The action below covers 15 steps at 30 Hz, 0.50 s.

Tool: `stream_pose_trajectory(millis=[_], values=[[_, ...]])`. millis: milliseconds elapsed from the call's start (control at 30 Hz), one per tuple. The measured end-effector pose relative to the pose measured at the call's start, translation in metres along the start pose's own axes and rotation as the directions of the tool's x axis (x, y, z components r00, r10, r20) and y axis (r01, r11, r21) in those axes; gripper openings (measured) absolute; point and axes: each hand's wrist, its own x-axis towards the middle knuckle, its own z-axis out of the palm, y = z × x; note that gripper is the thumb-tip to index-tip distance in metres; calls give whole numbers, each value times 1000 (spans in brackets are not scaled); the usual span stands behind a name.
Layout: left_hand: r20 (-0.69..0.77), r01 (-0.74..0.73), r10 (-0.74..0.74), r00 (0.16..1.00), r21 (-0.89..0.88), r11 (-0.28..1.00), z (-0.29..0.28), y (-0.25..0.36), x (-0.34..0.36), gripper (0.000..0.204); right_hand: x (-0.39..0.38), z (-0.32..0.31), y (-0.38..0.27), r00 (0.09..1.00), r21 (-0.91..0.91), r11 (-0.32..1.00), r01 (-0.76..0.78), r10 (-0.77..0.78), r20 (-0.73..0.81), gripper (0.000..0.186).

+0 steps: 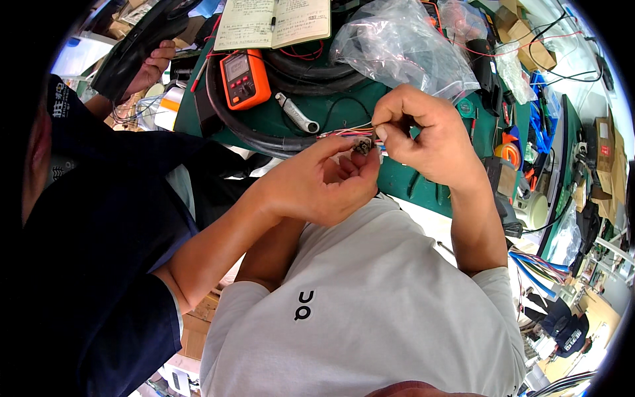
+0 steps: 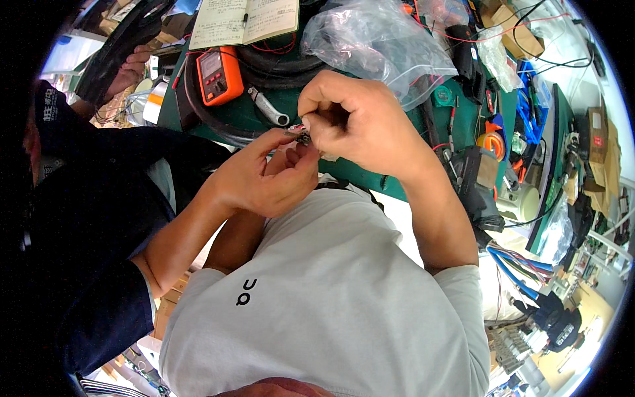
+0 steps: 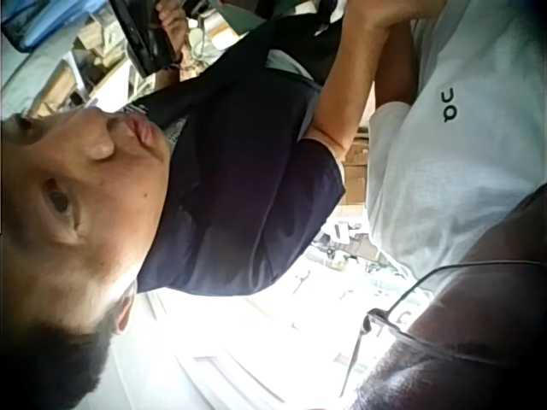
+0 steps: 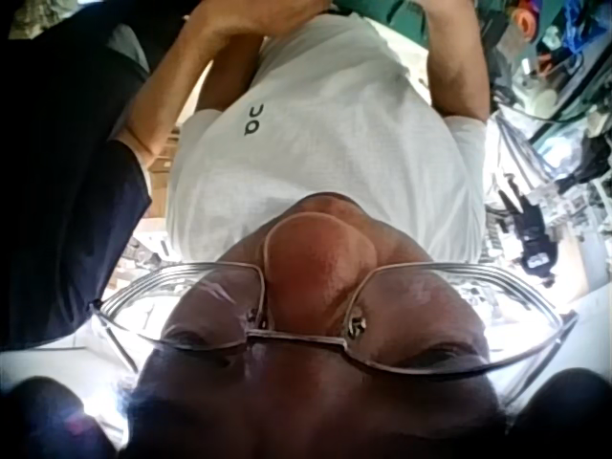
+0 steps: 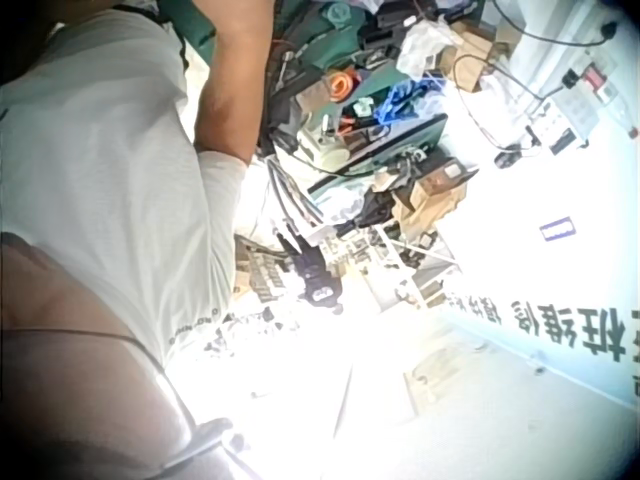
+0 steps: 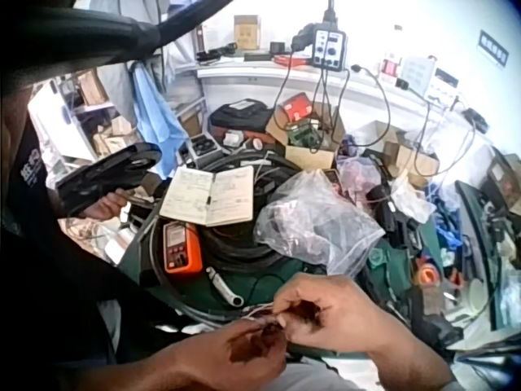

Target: The person works on internal wiring and components of a black plastic housing, handling wire bundles and using a screwdriver to secure parts while consulting a notebook on the bench.

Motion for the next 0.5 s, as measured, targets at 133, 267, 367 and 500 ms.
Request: stream_pose_trajectory(millis=[133, 267, 367, 500], values=[[2, 235, -248, 969, -322, 917, -1, -5, -1, 20, -5, 1, 3, 996, 130, 987, -93, 90, 28, 11], [75, 448, -481, 874, -508, 736, -4, 7, 2, 17, -5, -1, 6, 998, 107, 994, -38, 33, 52, 14], [34, 423, -470, 882, -496, 758, 0, 1, 6, 19, -7, -3, 10, 1000, 96, 995, 0, -2, 18, 16], [-7, 376, -418, 908, -423, 824, 6, -9, 7, 17, -10, -5, 12, 999, 67, 997, 29, -28, -19, 16]])
